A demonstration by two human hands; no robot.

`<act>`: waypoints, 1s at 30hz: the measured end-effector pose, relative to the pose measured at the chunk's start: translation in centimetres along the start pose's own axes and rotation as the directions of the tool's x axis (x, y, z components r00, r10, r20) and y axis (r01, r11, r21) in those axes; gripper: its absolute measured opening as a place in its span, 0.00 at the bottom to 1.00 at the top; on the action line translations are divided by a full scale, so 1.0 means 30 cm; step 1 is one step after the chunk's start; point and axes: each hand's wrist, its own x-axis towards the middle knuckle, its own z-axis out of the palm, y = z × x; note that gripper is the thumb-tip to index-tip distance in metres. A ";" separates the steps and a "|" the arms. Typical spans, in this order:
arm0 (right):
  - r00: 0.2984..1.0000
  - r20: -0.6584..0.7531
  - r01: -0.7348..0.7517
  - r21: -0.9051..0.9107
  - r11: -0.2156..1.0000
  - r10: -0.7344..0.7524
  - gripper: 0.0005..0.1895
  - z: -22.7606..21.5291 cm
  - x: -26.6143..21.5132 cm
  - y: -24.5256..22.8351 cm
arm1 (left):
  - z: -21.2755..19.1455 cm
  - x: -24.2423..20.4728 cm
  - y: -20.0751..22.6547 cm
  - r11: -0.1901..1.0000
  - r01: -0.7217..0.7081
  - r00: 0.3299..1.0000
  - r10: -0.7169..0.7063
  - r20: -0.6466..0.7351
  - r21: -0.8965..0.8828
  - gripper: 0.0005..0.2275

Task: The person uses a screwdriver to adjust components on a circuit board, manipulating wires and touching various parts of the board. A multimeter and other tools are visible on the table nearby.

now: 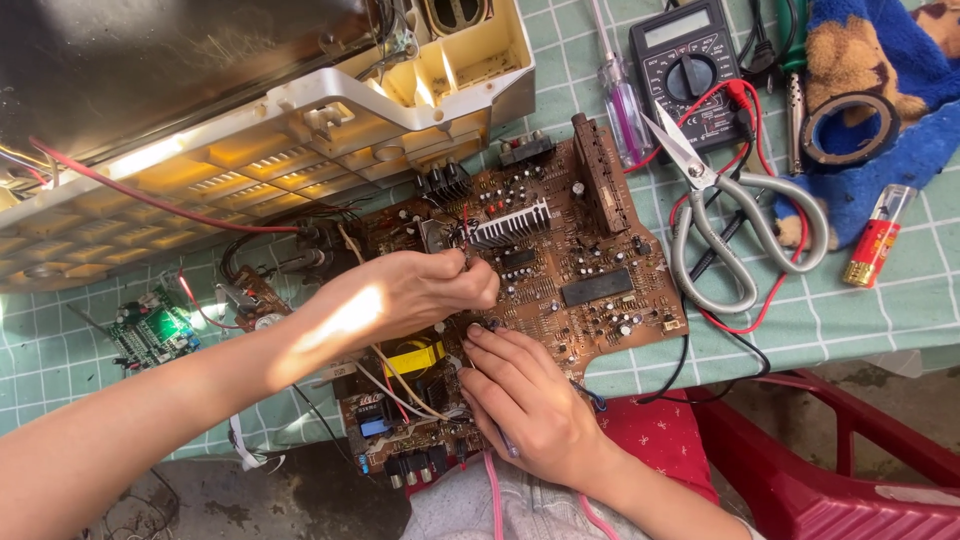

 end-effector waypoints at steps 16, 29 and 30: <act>1.000 -0.006 -0.013 0.021 1.000 0.013 0.06 -0.009 0.011 -0.005 | 0.000 -0.069 -0.108 0.983 -0.076 0.997 0.070 -0.042 -0.165 0.24; 0.991 -0.064 0.121 0.085 0.989 -0.116 0.09 -0.022 -0.051 0.003 | -0.227 -0.123 -0.008 -0.199 0.179 0.697 -0.665 0.267 -0.964 0.06; 0.989 -0.043 0.144 0.093 0.985 -0.140 0.10 -0.022 -0.054 0.005 | -0.225 -0.123 0.000 -0.237 0.165 0.685 -0.671 0.284 -0.957 0.09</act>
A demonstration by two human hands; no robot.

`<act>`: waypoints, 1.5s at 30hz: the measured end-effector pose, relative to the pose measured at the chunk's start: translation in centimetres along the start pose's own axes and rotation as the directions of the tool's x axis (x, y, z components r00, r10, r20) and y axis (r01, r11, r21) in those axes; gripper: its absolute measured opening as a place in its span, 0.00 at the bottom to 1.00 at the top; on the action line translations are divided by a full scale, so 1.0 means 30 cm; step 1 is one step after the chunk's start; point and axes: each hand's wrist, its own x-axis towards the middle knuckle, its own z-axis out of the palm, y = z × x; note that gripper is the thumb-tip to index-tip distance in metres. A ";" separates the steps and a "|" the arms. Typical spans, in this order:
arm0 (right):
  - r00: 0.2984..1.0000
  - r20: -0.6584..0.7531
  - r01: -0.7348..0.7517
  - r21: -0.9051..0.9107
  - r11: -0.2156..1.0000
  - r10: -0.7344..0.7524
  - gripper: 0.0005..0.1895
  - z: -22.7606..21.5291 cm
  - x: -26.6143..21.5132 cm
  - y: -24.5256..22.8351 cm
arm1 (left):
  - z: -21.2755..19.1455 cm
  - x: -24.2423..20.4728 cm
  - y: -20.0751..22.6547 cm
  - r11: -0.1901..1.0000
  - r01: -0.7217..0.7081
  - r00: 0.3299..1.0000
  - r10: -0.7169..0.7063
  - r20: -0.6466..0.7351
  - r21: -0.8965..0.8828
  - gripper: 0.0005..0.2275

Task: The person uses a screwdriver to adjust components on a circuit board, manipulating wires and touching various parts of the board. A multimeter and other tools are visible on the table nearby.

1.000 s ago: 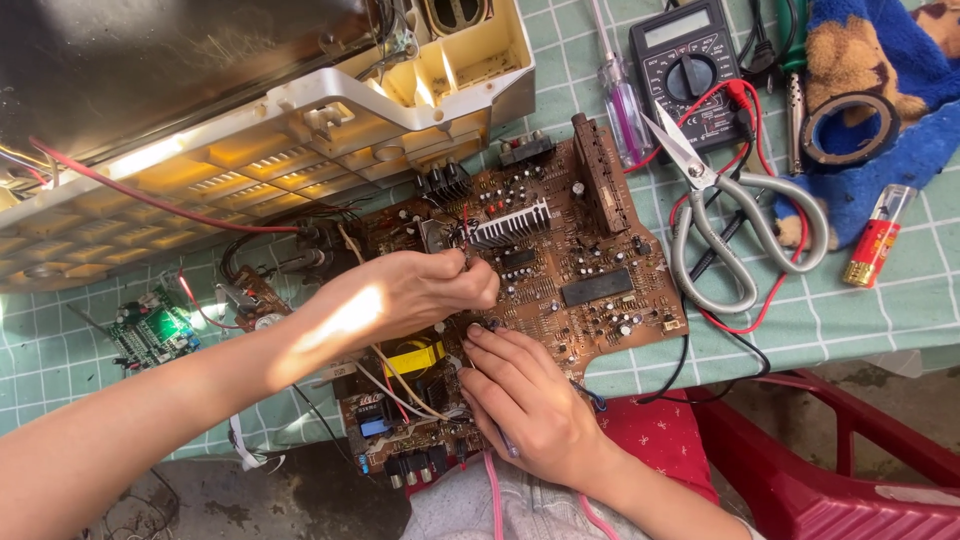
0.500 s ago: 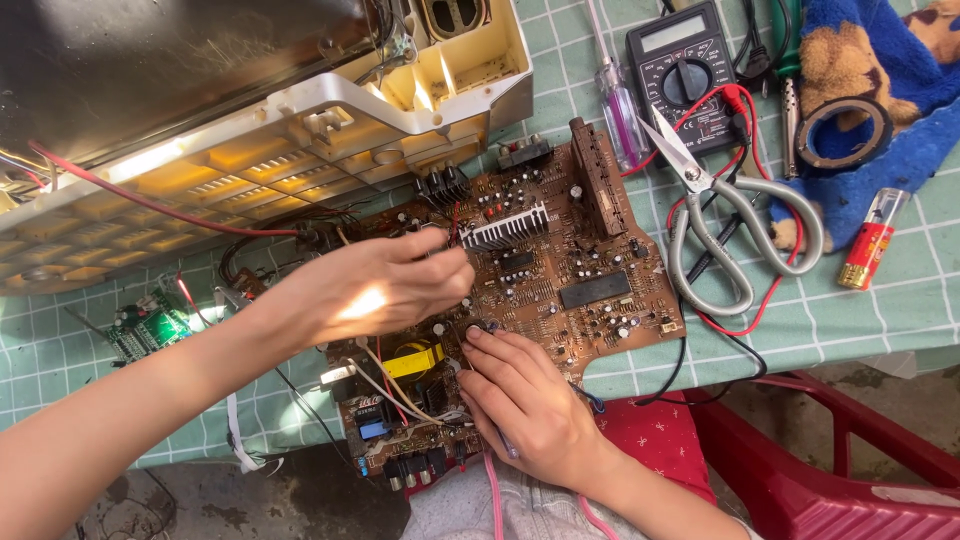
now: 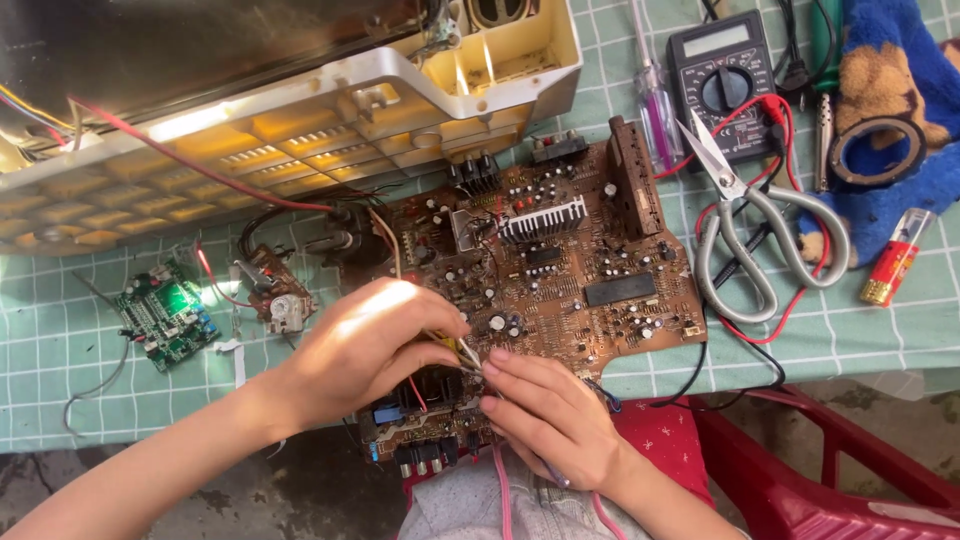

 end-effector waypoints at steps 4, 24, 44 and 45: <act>0.995 0.013 0.097 0.021 0.995 -0.097 0.08 -0.001 0.036 0.001 | -0.031 0.003 0.015 0.996 -0.051 0.999 0.051 -0.004 -0.079 0.02; 0.914 0.006 -0.403 -0.086 0.911 0.405 0.10 0.016 0.110 -0.024 | -0.226 -0.383 -0.061 -0.068 0.359 0.900 -0.239 -0.365 0.931 0.17; 0.935 0.146 -0.311 -0.104 0.945 0.324 0.12 0.032 0.085 -0.002 | 0.003 0.084 -0.103 0.877 -0.096 0.993 0.054 0.102 0.471 0.11; 0.940 0.146 -0.296 -0.107 0.949 0.310 0.12 0.033 0.082 0.000 | 0.005 0.094 -0.112 0.820 -0.167 0.982 0.089 0.165 0.548 0.17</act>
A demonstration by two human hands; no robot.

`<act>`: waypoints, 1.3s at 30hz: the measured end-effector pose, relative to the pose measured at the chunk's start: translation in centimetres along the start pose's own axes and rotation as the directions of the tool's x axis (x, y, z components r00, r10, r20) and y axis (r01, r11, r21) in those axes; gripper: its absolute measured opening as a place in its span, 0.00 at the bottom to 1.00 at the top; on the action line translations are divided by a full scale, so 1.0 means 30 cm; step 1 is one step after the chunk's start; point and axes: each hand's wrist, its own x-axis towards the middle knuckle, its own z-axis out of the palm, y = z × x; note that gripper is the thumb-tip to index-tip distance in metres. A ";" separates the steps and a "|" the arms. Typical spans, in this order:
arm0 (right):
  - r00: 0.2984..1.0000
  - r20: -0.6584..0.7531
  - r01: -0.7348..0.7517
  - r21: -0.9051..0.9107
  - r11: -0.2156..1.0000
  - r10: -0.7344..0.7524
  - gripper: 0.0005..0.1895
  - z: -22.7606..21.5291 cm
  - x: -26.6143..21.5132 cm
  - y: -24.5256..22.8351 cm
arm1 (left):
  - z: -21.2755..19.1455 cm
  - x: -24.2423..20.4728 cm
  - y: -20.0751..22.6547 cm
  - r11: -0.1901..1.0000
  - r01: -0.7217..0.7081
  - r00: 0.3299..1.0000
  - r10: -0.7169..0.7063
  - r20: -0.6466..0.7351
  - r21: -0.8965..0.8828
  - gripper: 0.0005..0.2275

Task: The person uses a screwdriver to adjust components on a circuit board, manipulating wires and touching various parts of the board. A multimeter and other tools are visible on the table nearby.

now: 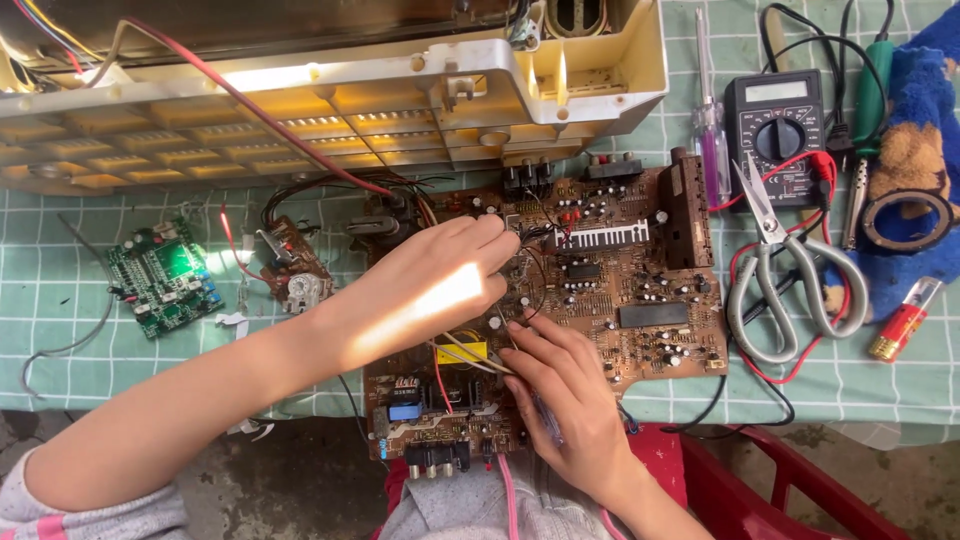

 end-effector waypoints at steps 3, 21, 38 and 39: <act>1.000 -0.005 0.003 0.004 1.000 -0.003 0.11 -0.002 0.003 0.000 | -0.002 0.018 0.010 0.988 -0.041 0.995 0.026 0.101 0.149 0.11; 1.000 -0.017 0.017 0.025 1.000 -0.016 0.11 -0.002 0.002 0.004 | 0.022 0.043 0.004 0.868 -0.254 0.963 0.185 0.197 0.427 0.05; 0.999 -0.045 0.010 0.094 0.996 -0.006 0.11 -0.014 0.000 -0.001 | 0.018 0.039 -0.020 0.963 -0.213 0.967 0.183 0.178 0.163 0.04; 0.997 -0.073 0.010 0.123 0.992 -0.002 0.11 -0.013 -0.004 -0.002 | 0.010 0.039 -0.021 0.964 -0.213 0.968 0.186 0.169 0.161 0.06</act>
